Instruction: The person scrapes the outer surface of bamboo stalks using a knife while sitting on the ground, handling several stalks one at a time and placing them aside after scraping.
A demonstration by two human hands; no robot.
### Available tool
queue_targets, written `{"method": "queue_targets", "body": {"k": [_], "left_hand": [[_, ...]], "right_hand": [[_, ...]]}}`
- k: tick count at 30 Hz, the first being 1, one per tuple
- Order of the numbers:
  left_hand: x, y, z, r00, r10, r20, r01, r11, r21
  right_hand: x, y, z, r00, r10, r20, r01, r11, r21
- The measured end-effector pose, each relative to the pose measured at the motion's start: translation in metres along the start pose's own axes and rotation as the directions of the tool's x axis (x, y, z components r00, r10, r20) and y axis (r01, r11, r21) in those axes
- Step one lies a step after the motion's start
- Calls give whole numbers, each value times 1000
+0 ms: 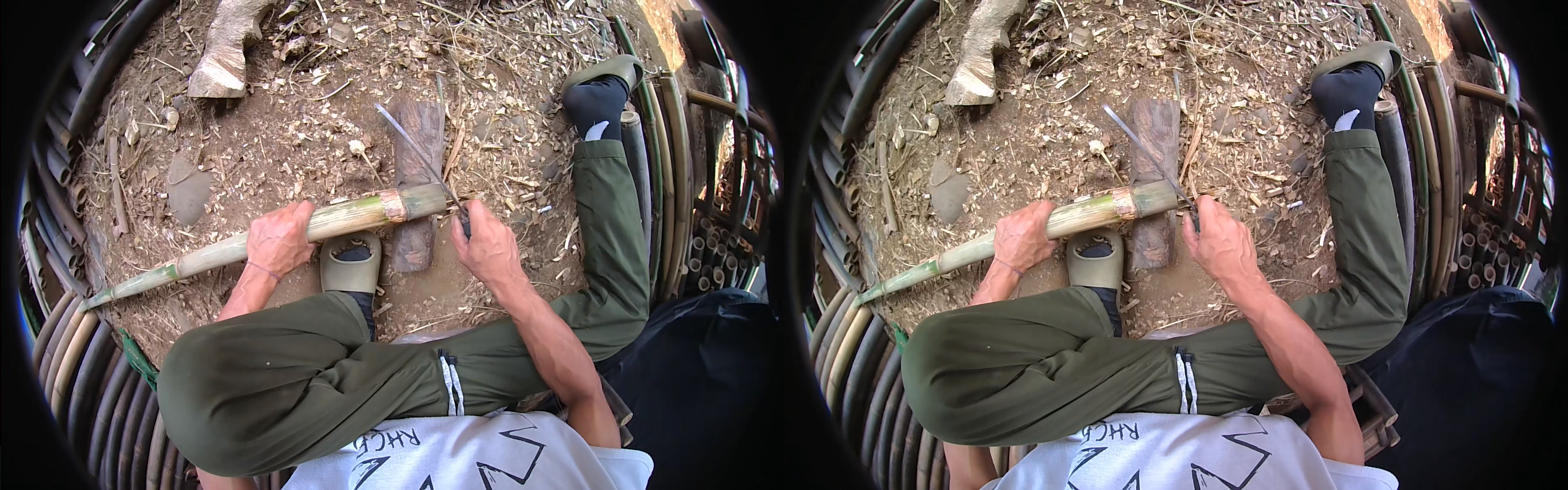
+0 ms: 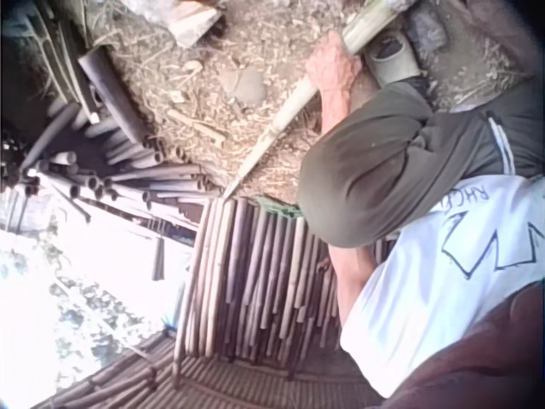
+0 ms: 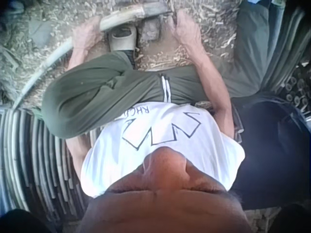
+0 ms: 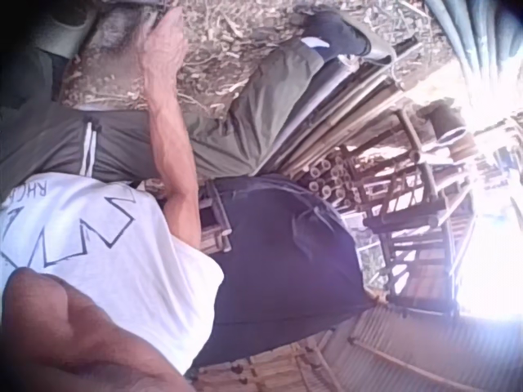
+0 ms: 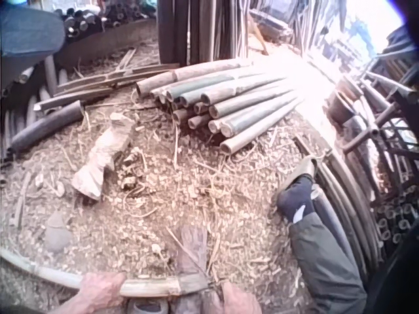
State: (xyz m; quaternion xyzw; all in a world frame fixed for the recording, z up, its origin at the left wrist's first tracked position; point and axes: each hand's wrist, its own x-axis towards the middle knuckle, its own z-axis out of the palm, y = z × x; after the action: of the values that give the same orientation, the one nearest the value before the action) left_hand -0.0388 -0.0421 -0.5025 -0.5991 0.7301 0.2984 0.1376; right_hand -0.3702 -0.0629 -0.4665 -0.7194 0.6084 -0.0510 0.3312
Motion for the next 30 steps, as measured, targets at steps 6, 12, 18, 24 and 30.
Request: {"method": "queue_targets", "body": {"k": [6,12,18,24,30], "left_hand": [[-7,0,1,996,46,-75,-48,999,-25],[-6,3,2,983,53,-177,-51,999,19],[-11,3,24,875,144,-461,-60,980,192],[-12,4,27,833,163,-528,-42,972,233],[-16,7,27,848,109,-519,14,974,227]], "right_hand": [[-1,-35,-23,942,-185,-282,249,945,211],[13,12,-3,998,-41,40,41,999,2],[2,-11,-3,900,-312,-305,356,929,100],[-8,-14,0,992,-84,-99,99,981,165],[14,17,10,990,62,125,-56,997,-58]]}}
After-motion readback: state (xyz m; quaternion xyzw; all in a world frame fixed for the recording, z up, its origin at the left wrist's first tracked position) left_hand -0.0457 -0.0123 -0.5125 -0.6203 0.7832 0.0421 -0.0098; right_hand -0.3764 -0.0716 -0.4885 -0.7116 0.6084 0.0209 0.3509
